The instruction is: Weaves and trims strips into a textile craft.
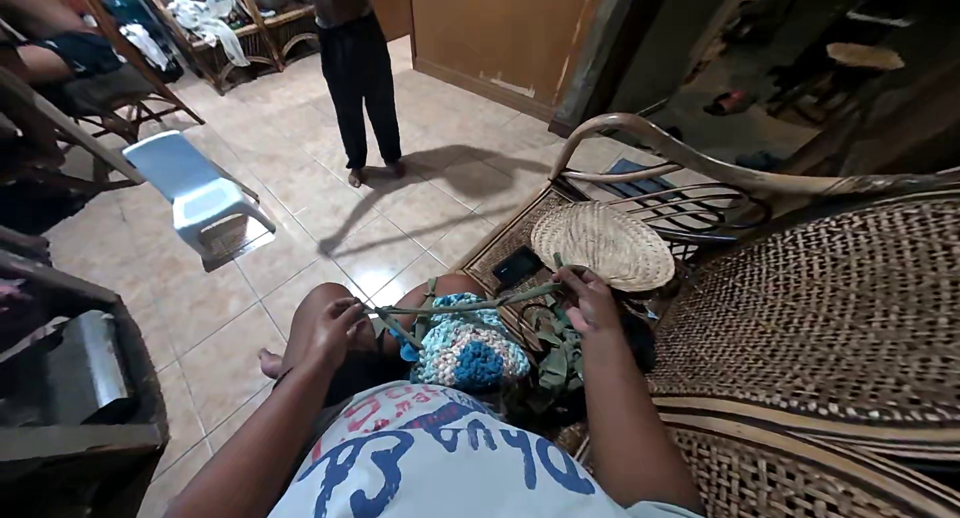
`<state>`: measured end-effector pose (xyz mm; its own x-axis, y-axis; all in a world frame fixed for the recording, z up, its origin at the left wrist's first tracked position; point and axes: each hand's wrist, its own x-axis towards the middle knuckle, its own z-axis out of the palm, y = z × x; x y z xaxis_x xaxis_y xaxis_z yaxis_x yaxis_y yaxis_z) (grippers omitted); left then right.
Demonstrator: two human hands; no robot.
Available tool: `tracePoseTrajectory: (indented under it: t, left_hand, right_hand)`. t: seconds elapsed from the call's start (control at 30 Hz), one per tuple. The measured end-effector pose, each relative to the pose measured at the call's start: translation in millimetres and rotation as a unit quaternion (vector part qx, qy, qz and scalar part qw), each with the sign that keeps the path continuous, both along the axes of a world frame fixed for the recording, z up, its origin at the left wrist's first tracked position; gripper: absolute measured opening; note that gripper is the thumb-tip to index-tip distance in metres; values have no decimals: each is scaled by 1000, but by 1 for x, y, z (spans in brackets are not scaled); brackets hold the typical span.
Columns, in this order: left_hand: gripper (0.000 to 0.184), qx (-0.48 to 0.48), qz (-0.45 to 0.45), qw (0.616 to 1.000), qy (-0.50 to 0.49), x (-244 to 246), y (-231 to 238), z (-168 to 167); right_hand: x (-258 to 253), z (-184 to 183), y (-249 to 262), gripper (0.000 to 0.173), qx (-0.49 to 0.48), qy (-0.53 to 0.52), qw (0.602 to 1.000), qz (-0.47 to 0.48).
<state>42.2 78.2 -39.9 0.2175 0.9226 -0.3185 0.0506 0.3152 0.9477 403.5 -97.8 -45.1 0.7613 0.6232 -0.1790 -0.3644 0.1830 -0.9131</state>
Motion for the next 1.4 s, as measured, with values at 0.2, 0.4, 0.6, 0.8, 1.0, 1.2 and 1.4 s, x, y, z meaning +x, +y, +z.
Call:
tracePoseTrajectory:
  t: [0.2, 0.4, 0.6, 0.8, 1.0, 1.2, 1.4]
  left_hand:
    - [24, 85, -83, 993, -26, 8, -16, 34]
    - [26, 106, -137, 984, -33, 20, -36, 65]
    - [19, 50, -179, 980, -69, 25, -50, 82]
    - [18, 19, -201, 976, -78, 29, -59, 88]
    - [19, 29, -225, 971, -75, 30, -65, 89]
    - [18, 36, -242, 965, -89, 31, -68, 86]
    - [24, 107, -276, 952, -77, 29, -64, 78]
  right_hand:
    - [-23, 14, 1, 20, 60, 32, 994, 80]
    - [-56, 33, 3, 21, 86, -16, 981, 175]
    - [-99, 55, 10, 17, 46, -134, 955, 259]
    - [-133, 69, 17, 11, 42, -208, 909, 360]
    - [-149, 69, 24, 9, 64, -264, 888, 371]
    - [-150, 66, 27, 10, 28, -306, 881, 359]
    - [-146, 65, 28, 27, -2, -291, 879, 379]
